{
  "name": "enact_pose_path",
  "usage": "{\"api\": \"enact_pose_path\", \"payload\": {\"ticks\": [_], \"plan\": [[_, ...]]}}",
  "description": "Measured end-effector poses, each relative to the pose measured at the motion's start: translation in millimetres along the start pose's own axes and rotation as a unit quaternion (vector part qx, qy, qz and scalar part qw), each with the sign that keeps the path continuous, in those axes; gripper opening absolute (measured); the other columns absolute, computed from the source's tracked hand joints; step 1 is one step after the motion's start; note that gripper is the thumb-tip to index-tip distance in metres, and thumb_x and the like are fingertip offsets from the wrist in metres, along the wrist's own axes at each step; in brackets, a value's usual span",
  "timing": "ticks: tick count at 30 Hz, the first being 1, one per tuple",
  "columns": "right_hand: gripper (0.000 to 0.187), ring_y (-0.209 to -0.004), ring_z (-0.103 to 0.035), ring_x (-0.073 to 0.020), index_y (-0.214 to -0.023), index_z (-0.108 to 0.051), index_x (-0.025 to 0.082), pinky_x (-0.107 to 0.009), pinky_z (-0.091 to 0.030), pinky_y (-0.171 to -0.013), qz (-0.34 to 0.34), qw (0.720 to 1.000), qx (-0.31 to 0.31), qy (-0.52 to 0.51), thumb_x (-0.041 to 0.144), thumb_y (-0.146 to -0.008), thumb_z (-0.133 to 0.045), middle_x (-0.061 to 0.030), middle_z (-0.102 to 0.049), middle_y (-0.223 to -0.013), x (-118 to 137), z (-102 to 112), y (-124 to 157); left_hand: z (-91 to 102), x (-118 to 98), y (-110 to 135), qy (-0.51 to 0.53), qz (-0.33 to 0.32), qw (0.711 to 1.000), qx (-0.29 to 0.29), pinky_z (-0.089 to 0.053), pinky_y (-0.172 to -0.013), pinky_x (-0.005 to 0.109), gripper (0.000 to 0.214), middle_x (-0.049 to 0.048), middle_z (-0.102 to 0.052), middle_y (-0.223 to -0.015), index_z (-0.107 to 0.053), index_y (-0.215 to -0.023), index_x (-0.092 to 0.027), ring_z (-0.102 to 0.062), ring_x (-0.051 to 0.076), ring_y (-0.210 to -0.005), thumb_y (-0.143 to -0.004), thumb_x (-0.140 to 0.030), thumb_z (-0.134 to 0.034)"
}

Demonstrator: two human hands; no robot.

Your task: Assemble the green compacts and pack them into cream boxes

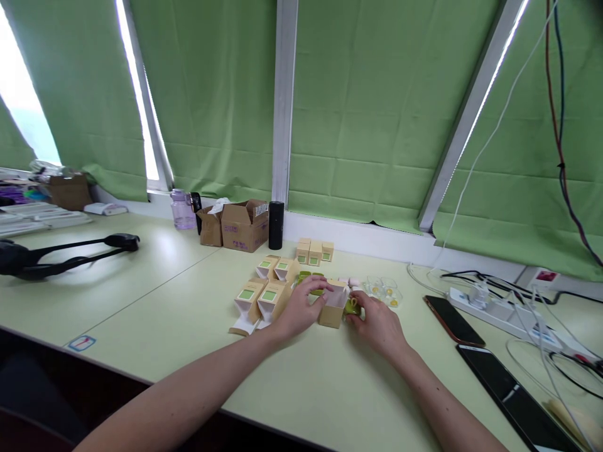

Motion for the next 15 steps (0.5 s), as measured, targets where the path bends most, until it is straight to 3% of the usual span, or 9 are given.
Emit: {"api": "enact_pose_path", "payload": {"ticks": [5,15], "plan": [[0.042,-0.104,-0.067,-0.0263,-0.13,-0.057,0.028,-0.029,-0.039,-0.072,0.006,1.0,-0.007,-0.013,0.026,-0.089,-0.064,-0.007,-0.072,-0.107,0,0,1,-2.3,11,-2,0.015,0.046,0.999,-0.014,-0.051,-0.104,0.041,0.025,0.0098,-0.073,-0.117,-0.075,-0.109,-0.02,-0.065,0.026,-0.115,-0.095,-0.032,-0.059],[0.042,-0.104,-0.067,-0.0246,-0.126,-0.06,0.025,-0.029,-0.042,-0.078,0.01,0.998,-0.004,-0.054,0.019,-0.085,-0.063,-0.0075,-0.072,-0.113,-3,-2,-2,-4.8,19,-6,0.109,0.121,0.987,0.002,-0.053,-0.099,0.037,0.047,0.013,-0.07,-0.124,-0.065,-0.128,-0.013,-0.066,0.023,-0.112,-0.083,-0.011,-0.053]]}}
Point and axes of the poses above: each hand's wrist, its own y-axis away from the middle knuckle, its own z-axis out of the back of the hand, x = y × z, the point moved 7 cm from there along -y, towards the middle knuckle
